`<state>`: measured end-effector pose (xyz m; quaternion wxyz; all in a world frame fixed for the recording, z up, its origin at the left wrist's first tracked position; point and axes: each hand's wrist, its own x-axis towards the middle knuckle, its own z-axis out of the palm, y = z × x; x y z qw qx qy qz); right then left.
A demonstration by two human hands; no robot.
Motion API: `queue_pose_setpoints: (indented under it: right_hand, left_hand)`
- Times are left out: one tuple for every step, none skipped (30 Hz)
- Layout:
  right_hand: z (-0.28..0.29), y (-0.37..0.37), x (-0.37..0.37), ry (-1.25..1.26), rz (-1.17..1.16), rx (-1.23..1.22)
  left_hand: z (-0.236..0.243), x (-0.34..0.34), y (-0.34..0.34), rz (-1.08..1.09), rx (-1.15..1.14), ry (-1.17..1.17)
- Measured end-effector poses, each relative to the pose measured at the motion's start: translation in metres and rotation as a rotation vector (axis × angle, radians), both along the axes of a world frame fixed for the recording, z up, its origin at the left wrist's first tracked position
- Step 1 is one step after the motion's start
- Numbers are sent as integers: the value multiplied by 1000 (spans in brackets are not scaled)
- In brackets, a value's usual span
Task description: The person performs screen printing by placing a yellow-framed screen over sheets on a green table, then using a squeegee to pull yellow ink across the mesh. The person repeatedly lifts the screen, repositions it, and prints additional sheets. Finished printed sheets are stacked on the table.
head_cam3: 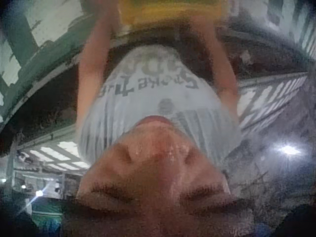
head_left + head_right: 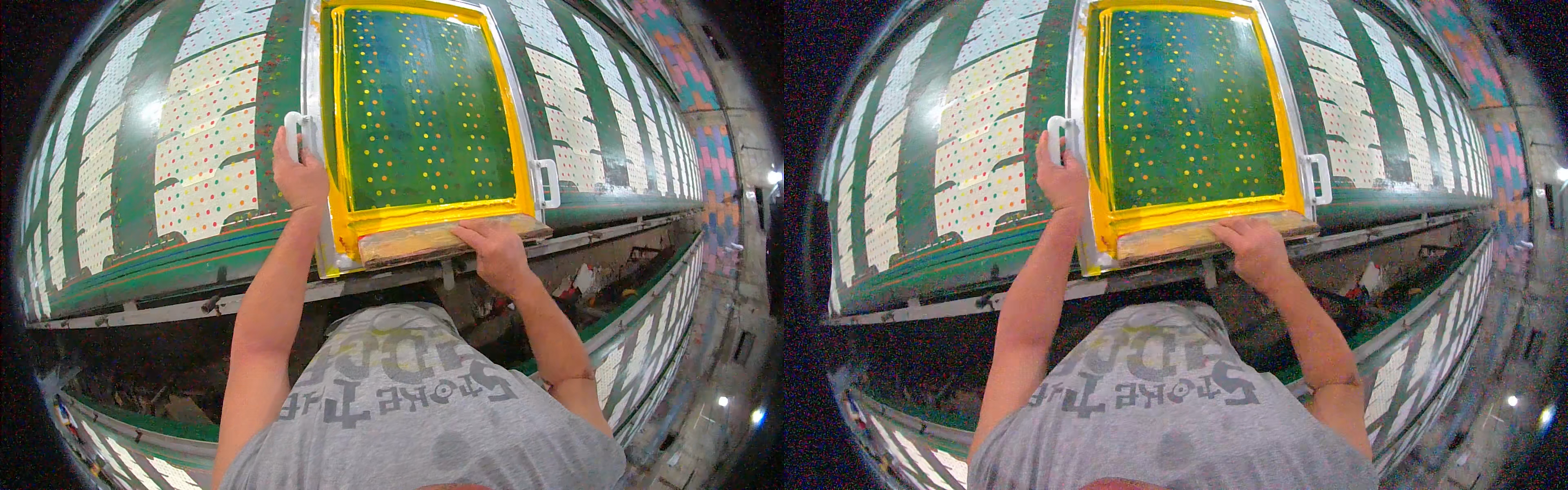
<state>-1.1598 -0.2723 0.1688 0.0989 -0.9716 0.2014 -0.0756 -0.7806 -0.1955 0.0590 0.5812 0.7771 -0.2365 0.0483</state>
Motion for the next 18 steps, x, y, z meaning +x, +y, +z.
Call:
queue_pose_setpoints:
  right_hand:
    - [-5,2,-1,-15,0,-33]
    - [-10,4,-1,-31,-7,-67]
    - [-14,4,0,-46,-12,-103]
    - [-16,1,3,-59,-5,-118]
    - [-18,-5,8,-69,6,-136]
    - [-20,-14,14,-81,21,-155]
    - [-21,-25,21,-96,32,-156]
    - [-22,-37,30,-112,45,-154]
    - [-22,-51,40,-137,61,-143]
    - [-23,-65,52,-143,67,-164]
    - [-23,-80,64,-158,70,-176]
    - [-23,-96,77,-184,71,-180]
    - [-22,-114,90,-186,81,-189]
    - [-22,-132,103,-183,88,-200]
    - [-21,-151,117,-181,96,-211]
    - [-19,-171,133,-190,111,-223]
    - [-17,-192,149,-145,100,-194]
    - [-15,-212,166,-143,98,-204]
  left_hand:
    - [1,0,0,0,6,-6]
    - [2,-1,0,1,6,-15]
    - [4,-2,0,5,6,-20]
    - [5,-3,0,11,6,-27]
    - [6,-3,1,16,22,10]
    - [7,-3,1,12,32,11]
    - [8,-3,1,9,34,7]
    - [8,-3,2,7,26,1]
    - [9,-4,2,11,36,-17]
    - [10,-4,2,14,32,-40]
    - [11,-4,2,22,49,-11]
    - [12,-4,2,15,25,-24]
    - [13,-5,2,12,27,21]
    - [14,-7,2,5,22,72]
    - [15,-9,2,12,38,74]
    - [17,-10,2,18,44,81]
    - [18,-11,1,25,39,90]
    - [20,-11,0,44,63,64]
